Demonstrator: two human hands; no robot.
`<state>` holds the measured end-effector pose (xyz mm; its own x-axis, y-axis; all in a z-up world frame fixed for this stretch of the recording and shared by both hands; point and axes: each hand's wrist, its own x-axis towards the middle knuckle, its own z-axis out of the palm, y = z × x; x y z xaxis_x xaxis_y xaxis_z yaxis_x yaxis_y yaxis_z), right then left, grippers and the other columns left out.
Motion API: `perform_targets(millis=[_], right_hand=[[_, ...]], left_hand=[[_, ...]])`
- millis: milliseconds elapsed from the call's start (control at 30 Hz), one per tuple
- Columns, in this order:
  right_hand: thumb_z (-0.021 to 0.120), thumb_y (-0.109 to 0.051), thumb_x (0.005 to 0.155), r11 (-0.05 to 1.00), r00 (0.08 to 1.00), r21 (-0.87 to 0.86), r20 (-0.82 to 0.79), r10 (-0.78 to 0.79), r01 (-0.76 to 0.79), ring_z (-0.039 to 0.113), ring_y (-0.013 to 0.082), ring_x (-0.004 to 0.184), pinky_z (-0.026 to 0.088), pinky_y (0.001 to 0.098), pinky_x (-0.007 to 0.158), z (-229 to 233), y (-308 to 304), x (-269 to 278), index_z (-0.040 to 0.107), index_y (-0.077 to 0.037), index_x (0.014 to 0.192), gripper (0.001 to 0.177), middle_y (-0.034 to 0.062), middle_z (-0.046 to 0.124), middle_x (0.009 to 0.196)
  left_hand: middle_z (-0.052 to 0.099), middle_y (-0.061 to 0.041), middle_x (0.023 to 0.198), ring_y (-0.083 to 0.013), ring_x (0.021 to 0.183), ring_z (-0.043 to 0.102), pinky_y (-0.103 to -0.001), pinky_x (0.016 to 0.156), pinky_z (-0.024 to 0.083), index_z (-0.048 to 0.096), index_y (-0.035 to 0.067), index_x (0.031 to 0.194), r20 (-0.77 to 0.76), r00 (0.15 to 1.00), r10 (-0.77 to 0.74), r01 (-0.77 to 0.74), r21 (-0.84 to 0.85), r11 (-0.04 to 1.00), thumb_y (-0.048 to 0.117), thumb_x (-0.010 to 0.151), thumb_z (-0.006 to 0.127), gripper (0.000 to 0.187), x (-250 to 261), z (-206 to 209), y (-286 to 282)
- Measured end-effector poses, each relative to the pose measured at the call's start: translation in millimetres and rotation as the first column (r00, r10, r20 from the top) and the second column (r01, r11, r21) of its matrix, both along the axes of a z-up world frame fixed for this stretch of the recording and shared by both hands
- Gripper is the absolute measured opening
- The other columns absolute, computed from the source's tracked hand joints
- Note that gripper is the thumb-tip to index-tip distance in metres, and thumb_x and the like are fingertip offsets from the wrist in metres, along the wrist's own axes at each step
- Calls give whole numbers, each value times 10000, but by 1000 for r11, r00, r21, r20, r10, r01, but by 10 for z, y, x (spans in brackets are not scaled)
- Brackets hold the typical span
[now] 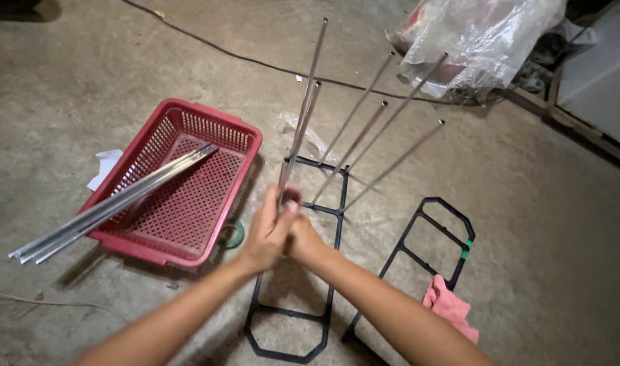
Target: The person assembles a metal frame by inserting multiple metal rods into two black plastic frames. They wipe each rod with a pink cloth before inserting it into the frame slots.
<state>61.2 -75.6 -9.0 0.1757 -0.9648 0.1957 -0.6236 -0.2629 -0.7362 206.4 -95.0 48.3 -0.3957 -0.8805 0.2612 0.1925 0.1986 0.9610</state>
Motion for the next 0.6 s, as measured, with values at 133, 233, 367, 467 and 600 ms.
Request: perform_targets(millis=[133,233,367,467,600], right_hand=[[727,-77,782,996,987,-24,133,89,-87,752,307,806,590,408,684,-40,33,-79,684,0,947,187,188,742,858],[714,-40,782,998,978,30,203,44,-51,744,290,760,585,398,664,-93,166,-174,682,22,890,128,181,739,824],[673,-12,815,995,963,96,270,12,-40,738,265,770,581,384,679,-124,127,-264,686,29,909,103,174,739,829],[668,-14,821,987,959,161,281,-23,-23,742,244,736,575,378,648,-147,130,-243,696,32,865,69,170,746,801],[671,-10,785,990,942,131,337,9,-56,722,244,740,570,377,641,-132,231,-170,671,39,889,115,176,731,796]], left_hand=[[621,-178,862,-372,805,647,-423,695,503,554,31,1107,108,980,170,-120,-364,924,250,1096,450,243,-154,-27,-20],[610,-196,763,-412,720,655,-417,599,477,547,11,1036,84,990,110,-71,-376,924,270,1089,471,275,-216,-137,-44],[536,-175,687,-390,618,623,-418,549,452,547,14,971,93,994,53,-17,-358,934,269,1078,475,286,-286,-172,-130],[537,-163,677,-362,590,621,-407,546,457,555,13,951,96,995,24,8,-326,945,265,1070,472,290,-283,-159,-122],[540,-166,722,-357,630,610,-404,573,462,544,13,967,72,996,44,-4,-475,880,263,1090,460,291,-200,-141,-57]])
